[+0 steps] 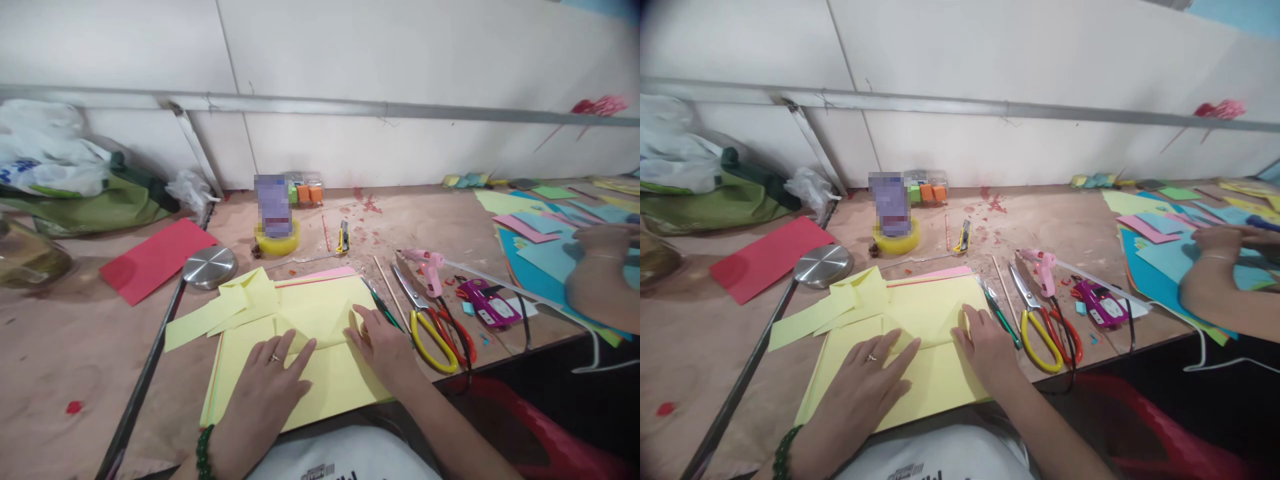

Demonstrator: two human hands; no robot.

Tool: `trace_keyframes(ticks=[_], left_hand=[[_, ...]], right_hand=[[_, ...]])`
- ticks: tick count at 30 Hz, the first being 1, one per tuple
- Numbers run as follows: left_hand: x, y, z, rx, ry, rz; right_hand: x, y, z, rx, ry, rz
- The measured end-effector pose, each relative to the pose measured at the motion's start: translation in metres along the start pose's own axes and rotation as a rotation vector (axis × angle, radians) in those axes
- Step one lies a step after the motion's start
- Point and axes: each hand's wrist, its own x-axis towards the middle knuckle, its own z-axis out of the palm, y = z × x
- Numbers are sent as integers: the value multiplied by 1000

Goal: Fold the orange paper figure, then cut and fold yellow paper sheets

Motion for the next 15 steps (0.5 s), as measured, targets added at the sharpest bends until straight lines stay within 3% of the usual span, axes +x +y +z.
trace_keyframes(ticks=[3, 9, 15], left_hand=[[2, 3, 0, 13, -63, -8], [0, 2, 6, 24, -77, -2], [-2, 2, 5, 8, -86, 25]], right_hand=[[0, -5, -6, -29, 63, -56], [-2, -28, -12, 140, 69, -466], [-1, -31, -9, 146, -44, -467]])
